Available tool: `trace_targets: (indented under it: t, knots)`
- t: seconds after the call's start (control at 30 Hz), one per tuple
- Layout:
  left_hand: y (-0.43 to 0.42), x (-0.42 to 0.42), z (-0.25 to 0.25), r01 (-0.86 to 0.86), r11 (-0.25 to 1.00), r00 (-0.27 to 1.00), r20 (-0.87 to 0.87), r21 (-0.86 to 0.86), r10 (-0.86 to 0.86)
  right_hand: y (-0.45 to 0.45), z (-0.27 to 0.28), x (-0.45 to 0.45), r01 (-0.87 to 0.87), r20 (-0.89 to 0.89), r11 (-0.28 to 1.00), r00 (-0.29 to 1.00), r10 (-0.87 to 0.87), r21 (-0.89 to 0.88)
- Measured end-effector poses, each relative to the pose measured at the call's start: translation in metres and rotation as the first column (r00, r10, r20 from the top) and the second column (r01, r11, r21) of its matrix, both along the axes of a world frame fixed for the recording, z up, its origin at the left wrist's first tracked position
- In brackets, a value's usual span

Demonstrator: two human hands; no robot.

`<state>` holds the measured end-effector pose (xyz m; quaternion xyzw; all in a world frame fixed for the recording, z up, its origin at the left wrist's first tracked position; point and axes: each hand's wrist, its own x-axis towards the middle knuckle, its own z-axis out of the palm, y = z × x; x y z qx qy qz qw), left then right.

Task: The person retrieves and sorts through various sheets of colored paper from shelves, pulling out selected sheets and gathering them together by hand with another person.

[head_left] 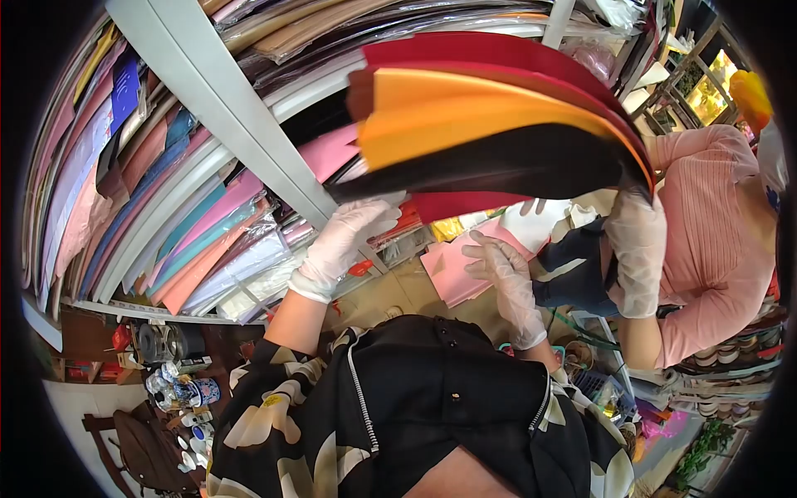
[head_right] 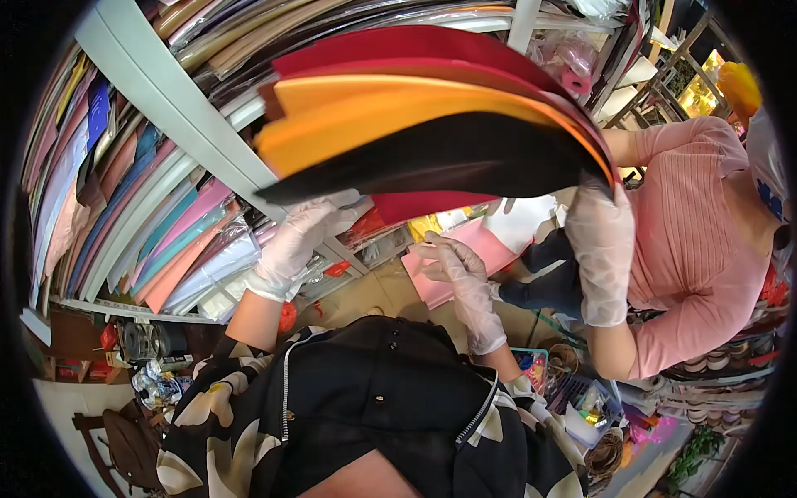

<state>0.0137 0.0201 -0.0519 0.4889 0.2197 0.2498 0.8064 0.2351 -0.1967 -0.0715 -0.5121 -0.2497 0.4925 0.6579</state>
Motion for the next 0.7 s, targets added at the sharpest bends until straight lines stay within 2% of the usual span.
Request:
trace_targets:
  t: [0.03,0.07,0.2,0.3,0.33,0.37,0.43,0.5,0.53,0.63,0.7]
  knots:
    - [-0.014,0.010,0.029,-0.041,0.999,0.999,-0.019,-0.004,0.041,-0.001,-0.004,0.001,0.000,-0.003,1.000,1.000,0.000,-0.011]
    - [-0.018,0.014,0.036,-0.070,0.997,0.996,-0.052,0.019,0.070,-0.002,-0.008,0.001,0.000,-0.006,1.000,1.000,0.000,-0.022]
    - [0.001,0.023,0.032,-0.057,0.986,0.960,-0.262,0.159,0.098,-0.008,-0.024,0.005,0.021,0.005,0.995,1.000,-0.021,-0.101]
    - [0.013,0.035,0.042,-0.086,0.903,0.958,-0.215,0.420,0.191,-0.014,-0.036,0.008,0.039,-0.001,0.990,0.999,-0.040,-0.139]
    - [0.032,0.044,0.030,-0.112,0.832,0.915,-0.269,0.543,0.299,-0.017,-0.043,0.010,0.044,-0.010,0.987,0.999,-0.046,-0.157]
    - [0.050,0.048,0.023,-0.089,0.694,0.871,-0.283,0.715,0.402,-0.019,-0.049,0.011,0.048,-0.019,0.983,0.998,-0.052,-0.176]
    - [0.074,0.057,0.027,0.025,0.334,0.770,-0.231,0.942,0.594,-0.024,-0.057,0.014,0.037,-0.042,0.978,0.998,-0.047,-0.207]
    - [0.080,0.066,0.046,0.252,0.044,0.674,-0.208,0.967,0.709,-0.027,-0.058,0.014,0.039,-0.046,0.967,0.998,-0.053,-0.251]
    - [0.089,0.073,0.047,0.417,0.047,0.592,-0.310,0.908,0.744,-0.028,-0.057,0.013,0.049,-0.039,0.959,0.997,-0.062,-0.279]
    - [0.104,0.092,0.040,0.615,0.017,0.438,-0.359,0.788,0.824,-0.031,-0.054,0.009,0.089,-0.027,0.939,0.994,-0.104,-0.332]
    - [0.117,0.099,0.043,0.684,0.056,0.390,-0.429,0.727,0.815,-0.035,-0.051,0.008,0.120,-0.024,0.933,0.990,-0.136,-0.340]
